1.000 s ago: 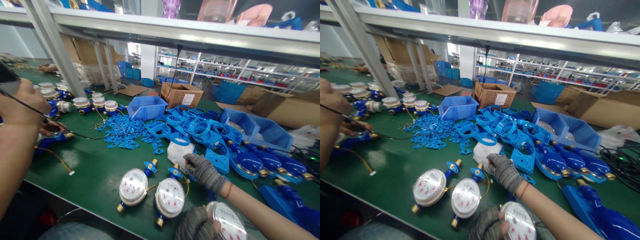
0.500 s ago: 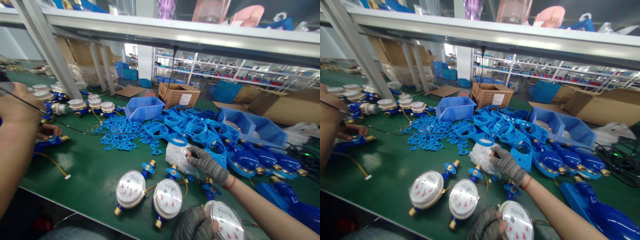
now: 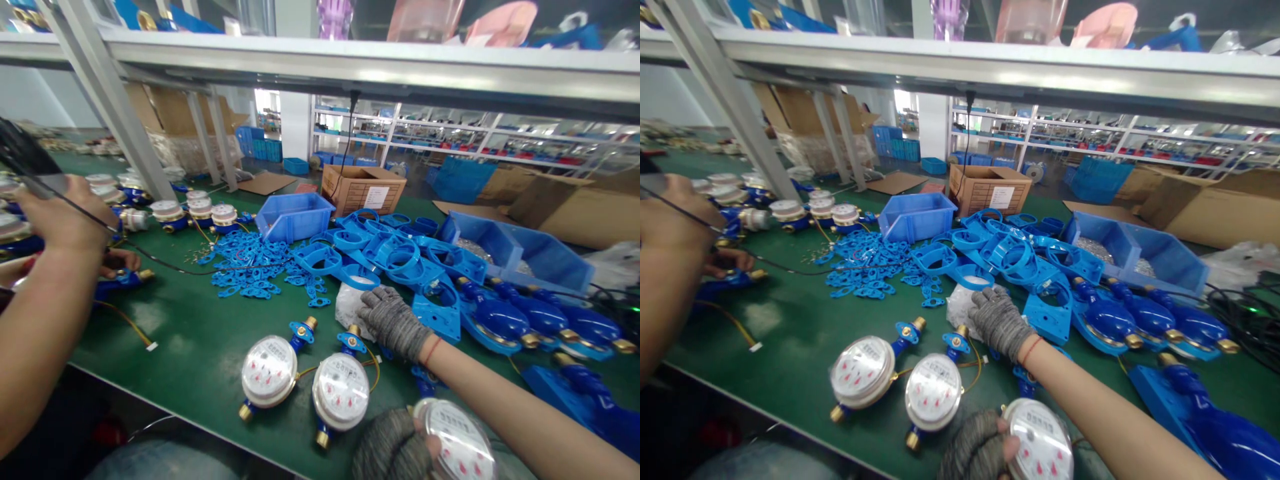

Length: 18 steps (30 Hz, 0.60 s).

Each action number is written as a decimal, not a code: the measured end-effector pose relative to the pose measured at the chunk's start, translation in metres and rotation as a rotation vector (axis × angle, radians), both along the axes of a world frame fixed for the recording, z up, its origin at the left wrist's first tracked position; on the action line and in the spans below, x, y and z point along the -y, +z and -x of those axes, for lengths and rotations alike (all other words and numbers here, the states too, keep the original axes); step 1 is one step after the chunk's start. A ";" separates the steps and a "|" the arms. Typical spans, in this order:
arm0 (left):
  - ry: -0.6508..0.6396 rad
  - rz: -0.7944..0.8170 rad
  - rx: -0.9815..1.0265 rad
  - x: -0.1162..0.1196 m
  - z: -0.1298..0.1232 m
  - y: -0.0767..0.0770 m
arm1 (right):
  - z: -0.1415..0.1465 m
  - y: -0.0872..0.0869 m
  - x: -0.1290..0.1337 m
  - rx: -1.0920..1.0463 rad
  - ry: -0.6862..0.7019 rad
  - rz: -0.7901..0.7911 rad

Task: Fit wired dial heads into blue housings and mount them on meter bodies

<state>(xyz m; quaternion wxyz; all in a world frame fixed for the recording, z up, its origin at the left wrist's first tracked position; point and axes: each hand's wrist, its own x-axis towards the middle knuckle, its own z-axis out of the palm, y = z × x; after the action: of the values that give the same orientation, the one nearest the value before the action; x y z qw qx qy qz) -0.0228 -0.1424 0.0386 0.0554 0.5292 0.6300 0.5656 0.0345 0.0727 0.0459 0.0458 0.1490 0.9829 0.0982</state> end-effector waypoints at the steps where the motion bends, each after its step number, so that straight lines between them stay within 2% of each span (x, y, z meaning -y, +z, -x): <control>1: 0.029 0.034 0.033 0.001 0.038 0.025 | 0.002 0.000 -0.002 -0.001 -0.008 0.000; 4: 0.206 -0.053 0.087 0.005 0.181 0.096 | 0.005 -0.002 -0.008 0.003 -0.025 0.005; 6: 0.296 -0.168 0.142 0.011 0.274 0.126 | 0.005 -0.003 -0.010 0.013 -0.018 0.013; 8: 0.346 -0.209 0.168 0.019 0.340 0.135 | 0.006 -0.003 -0.011 0.019 -0.008 0.020; 10: 0.366 -0.227 0.195 0.027 0.371 0.131 | 0.006 -0.002 -0.011 0.013 -0.009 0.023; 11: 0.368 -0.246 0.207 0.030 0.372 0.128 | 0.007 -0.001 -0.011 0.005 -0.014 0.024; 13: 0.371 -0.251 0.235 0.033 0.349 0.120 | 0.006 0.001 -0.010 -0.018 -0.033 0.025; 14: 0.371 -0.247 0.249 0.033 0.326 0.115 | 0.005 0.002 -0.011 -0.028 -0.045 0.022; 15: 0.384 -0.138 0.275 0.030 0.297 0.109 | 0.003 0.002 -0.012 -0.046 -0.054 0.024; 16: 0.378 -0.034 0.290 0.027 0.265 0.102 | 0.000 0.002 -0.013 -0.075 -0.057 0.038; 18: 0.331 0.039 0.304 0.018 0.194 0.080 | -0.005 -0.001 -0.017 -0.186 -0.047 0.104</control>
<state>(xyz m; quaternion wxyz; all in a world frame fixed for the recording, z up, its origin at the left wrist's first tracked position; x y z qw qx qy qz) -0.2165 -0.1609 0.1184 0.0661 0.3261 0.7035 0.6280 0.0391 0.0899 0.0449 -0.0359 0.1777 0.9829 0.0316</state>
